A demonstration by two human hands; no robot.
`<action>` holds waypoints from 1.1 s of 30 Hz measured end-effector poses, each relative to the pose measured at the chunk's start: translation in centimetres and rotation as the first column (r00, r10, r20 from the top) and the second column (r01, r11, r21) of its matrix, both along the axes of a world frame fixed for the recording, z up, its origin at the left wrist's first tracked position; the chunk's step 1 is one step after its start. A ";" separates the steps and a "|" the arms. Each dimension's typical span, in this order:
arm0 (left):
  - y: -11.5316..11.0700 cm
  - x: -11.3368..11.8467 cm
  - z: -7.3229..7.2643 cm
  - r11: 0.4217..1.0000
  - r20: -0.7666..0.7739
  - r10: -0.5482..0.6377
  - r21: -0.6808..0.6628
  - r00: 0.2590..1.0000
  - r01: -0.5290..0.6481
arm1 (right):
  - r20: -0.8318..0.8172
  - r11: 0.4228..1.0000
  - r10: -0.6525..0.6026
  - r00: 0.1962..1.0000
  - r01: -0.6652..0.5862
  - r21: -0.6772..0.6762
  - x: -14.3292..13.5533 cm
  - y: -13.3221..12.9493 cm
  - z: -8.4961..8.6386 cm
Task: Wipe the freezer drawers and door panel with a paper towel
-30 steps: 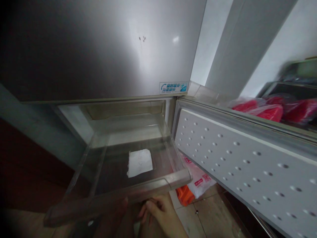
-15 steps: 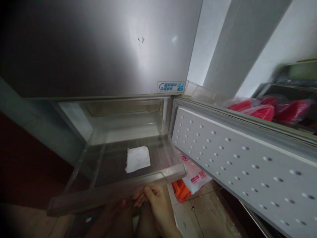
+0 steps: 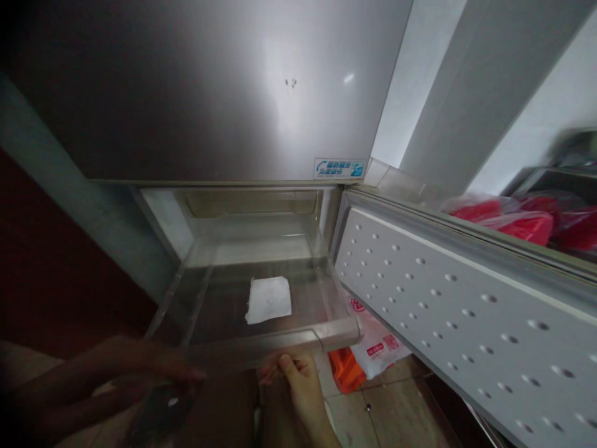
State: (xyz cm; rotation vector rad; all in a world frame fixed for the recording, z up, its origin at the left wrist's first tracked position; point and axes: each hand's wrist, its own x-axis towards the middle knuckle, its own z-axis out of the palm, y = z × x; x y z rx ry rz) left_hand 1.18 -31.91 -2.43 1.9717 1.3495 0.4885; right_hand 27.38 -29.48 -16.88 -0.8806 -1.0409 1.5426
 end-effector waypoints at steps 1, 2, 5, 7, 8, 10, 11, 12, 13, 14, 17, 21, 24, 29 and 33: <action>1.9 0.3 1.4 0.995 -0.009 -0.093 -0.040 0.996 0.093 | 0.011 1.000 0.002 1.000 -0.002 -0.003 0.0 0.0 0.2; 3.9 0.7 2.4 0.988 -0.020 -0.147 -0.050 0.989 0.146 | 0.014 1.000 0.005 1.000 -0.005 -0.008 0.0 -0.1 0.3; 9.2 2.5 2.8 0.972 -0.076 -0.230 0.025 0.970 0.233 | 0.000 0.999 -0.003 1.000 0.003 -0.033 0.0 -0.2 0.2; 11.8 3.6 1.2 0.957 -0.136 -0.273 0.058 0.952 0.283 | -0.004 0.999 -0.013 1.000 0.013 -0.041 0.0 -0.3 -0.1; 12.7 4.2 0.1 0.946 -0.176 -0.300 0.071 0.937 0.316 | -0.005 0.999 -0.014 1.000 0.014 -0.042 0.0 -0.3 -0.3; 14.1 5.2 -2.2 0.920 -0.302 -0.341 0.090 0.890 0.382 | -0.008 0.999 -0.008 1.000 0.008 -0.045 0.0 -0.4 -0.5; 14.6 5.8 -3.2 0.913 -0.368 -0.348 0.078 0.862 0.401 | -0.014 0.999 -0.002 1.000 0.002 -0.048 0.0 -0.4 -0.6; 15.0 6.3 -4.2 0.904 -0.421 -0.363 0.056 0.831 0.424 | -0.020 0.999 0.003 1.000 -0.004 -0.050 -0.1 -0.4 -0.6; 15.2 6.9 -5.0 0.898 -0.468 -0.374 0.034 0.801 0.439 | -0.027 0.999 0.006 1.000 -0.007 -0.051 -0.1 -0.4 -0.6; 15.4 7.4 -5.8 0.892 -0.503 -0.381 0.019 0.776 0.451 | -0.039 0.999 0.004 0.999 -0.006 -0.050 -0.1 -0.4 -0.5; 15.5 9.0 -7.3 0.884 -0.573 -0.368 0.029 0.732 0.467 | -0.096 0.999 -0.015 0.995 0.010 -0.047 -0.2 -0.5 -0.3; 15.0 10.5 -8.4 0.888 -0.642 -0.319 0.055 0.697 0.457 | -0.140 0.998 -0.008 0.990 0.000 -0.060 -0.3 -0.5 -0.2; 14.5 11.0 -8.7 0.888 -0.672 -0.297 0.068 0.679 0.456 | -0.129 0.998 0.009 0.992 -0.016 -0.055 -0.4 -0.3 -0.5; 14.4 11.1 -9.3 0.891 -0.716 -0.242 0.104 0.655 0.443 | -0.116 0.999 -0.001 0.993 -0.005 -0.053 -0.4 -0.2 -0.6; 15.2 10.5 -10.2 0.887 -0.694 -0.208 0.163 0.689 0.431 | -0.096 0.998 -0.011 0.995 0.004 -0.070 -0.5 -0.4 -0.1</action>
